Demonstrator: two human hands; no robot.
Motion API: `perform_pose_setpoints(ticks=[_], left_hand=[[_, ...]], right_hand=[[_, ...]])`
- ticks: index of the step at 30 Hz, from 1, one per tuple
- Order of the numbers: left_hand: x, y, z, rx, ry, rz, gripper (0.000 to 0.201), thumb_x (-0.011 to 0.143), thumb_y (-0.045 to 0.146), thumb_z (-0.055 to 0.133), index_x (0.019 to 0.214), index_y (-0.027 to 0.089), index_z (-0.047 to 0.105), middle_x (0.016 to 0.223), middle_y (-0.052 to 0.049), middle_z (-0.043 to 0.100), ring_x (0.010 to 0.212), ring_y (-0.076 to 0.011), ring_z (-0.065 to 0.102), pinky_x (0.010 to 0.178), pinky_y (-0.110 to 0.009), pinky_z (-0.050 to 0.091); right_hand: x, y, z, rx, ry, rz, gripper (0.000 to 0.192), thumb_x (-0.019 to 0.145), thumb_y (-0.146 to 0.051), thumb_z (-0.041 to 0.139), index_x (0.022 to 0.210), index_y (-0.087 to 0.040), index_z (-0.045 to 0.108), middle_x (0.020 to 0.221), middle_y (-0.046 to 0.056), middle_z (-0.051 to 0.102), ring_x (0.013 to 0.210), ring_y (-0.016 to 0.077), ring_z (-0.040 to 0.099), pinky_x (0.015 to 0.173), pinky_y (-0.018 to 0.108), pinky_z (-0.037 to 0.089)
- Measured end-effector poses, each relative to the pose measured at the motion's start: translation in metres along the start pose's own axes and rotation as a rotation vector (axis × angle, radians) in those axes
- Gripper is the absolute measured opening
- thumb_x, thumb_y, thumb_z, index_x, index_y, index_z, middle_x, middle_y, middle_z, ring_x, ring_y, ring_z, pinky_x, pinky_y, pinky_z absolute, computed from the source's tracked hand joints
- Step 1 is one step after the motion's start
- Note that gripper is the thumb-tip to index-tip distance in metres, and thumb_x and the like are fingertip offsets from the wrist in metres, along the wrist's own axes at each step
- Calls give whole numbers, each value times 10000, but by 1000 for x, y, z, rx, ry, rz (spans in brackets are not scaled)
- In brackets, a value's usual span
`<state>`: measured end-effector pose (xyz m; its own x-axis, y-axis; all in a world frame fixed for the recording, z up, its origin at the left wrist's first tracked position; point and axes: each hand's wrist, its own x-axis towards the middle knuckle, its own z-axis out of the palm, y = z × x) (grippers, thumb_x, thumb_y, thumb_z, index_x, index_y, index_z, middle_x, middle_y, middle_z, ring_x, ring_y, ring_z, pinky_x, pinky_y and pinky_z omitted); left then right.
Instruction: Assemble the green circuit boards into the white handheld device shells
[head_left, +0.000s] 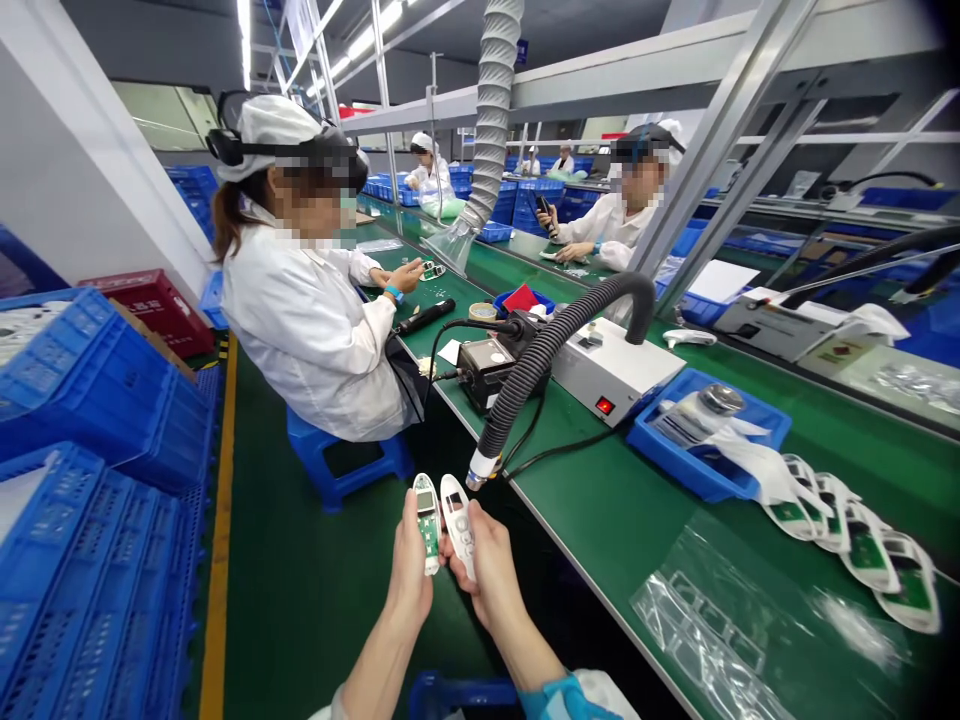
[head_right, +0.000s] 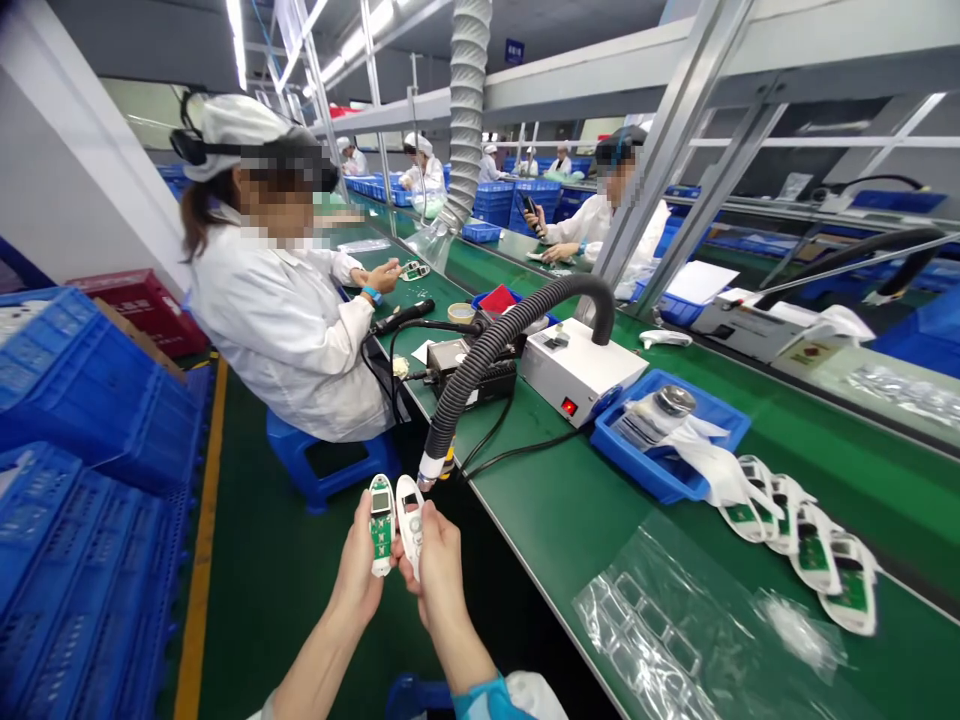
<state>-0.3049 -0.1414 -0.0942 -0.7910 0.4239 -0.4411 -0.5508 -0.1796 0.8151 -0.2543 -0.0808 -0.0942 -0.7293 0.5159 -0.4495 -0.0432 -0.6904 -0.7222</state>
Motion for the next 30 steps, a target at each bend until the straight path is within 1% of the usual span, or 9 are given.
perform_pose_setpoints(ticks=[4, 7, 11, 13, 16, 18, 21, 24, 30], left_hand=[[-1, 0, -1, 25, -4, 3, 502, 804, 644, 477, 752, 160, 597, 464, 49, 488, 394, -79, 416, 375, -177, 312], [-4, -6, 8, 78, -79, -21, 543, 812, 663, 444, 745, 151, 613, 429, 40, 479, 372, -85, 411, 367, -184, 304], [-1, -11, 23, 159, -169, -57, 554, 790, 661, 489, 660, 137, 610, 403, 19, 476, 345, -91, 411, 339, -190, 271], [2, -12, 26, 168, -173, -61, 552, 786, 667, 489, 622, 148, 577, 434, 25, 475, 351, -80, 403, 339, -187, 273], [-1, -15, 23, 146, -168, -80, 547, 793, 681, 457, 654, 161, 556, 514, 43, 467, 377, -61, 385, 348, -181, 278], [-10, -19, 18, 143, -177, -117, 544, 800, 679, 446, 700, 159, 569, 541, 46, 465, 387, -57, 381, 354, -181, 273], [-33, -24, 12, 124, -219, -184, 532, 821, 654, 445, 826, 149, 612, 616, 25, 518, 425, -64, 412, 382, -192, 307], [-56, -23, 12, 46, -282, -233, 482, 844, 595, 473, 970, 156, 629, 769, -2, 568, 498, -71, 452, 444, -213, 373], [-80, -10, 26, -32, -348, -312, 378, 866, 506, 511, 983, 170, 636, 860, -17, 568, 599, -96, 502, 527, -235, 429]], right_hand=[[1, 1, 0, -30, -8, -11, 602, 667, -728, 586, 796, -140, 574, 412, -17, 552, 262, 57, 400, 251, 129, 111], [-5, -2, -13, -57, 20, -34, 604, 671, -708, 605, 838, -127, 596, 413, -19, 555, 257, 48, 376, 254, 131, 109], [-19, -7, -34, -35, 68, -62, 644, 677, -727, 589, 852, -108, 625, 456, -5, 579, 265, 37, 368, 263, 135, 123], [-30, -11, -42, 15, 51, -56, 650, 683, -722, 592, 867, -101, 640, 524, 19, 621, 287, 43, 395, 267, 150, 182], [-51, -17, -53, 124, -8, -32, 594, 722, -646, 633, 916, -86, 661, 658, 68, 681, 422, 101, 542, 361, 196, 381], [-66, -20, -59, 193, -27, -8, 544, 755, -582, 651, 937, -70, 673, 728, 101, 703, 566, 150, 624, 497, 239, 479], [-86, -21, -69, 265, -39, 33, 452, 785, -483, 672, 951, -63, 688, 792, 125, 718, 685, 180, 652, 628, 272, 506], [-102, -20, -78, 308, -73, 52, 403, 806, -438, 662, 959, -67, 703, 839, 138, 721, 727, 192, 653, 658, 281, 500], [-122, -22, -89, 365, -53, 34, 426, 763, -453, 698, 1024, -116, 710, 868, 126, 725, 751, 201, 657, 689, 287, 496]])
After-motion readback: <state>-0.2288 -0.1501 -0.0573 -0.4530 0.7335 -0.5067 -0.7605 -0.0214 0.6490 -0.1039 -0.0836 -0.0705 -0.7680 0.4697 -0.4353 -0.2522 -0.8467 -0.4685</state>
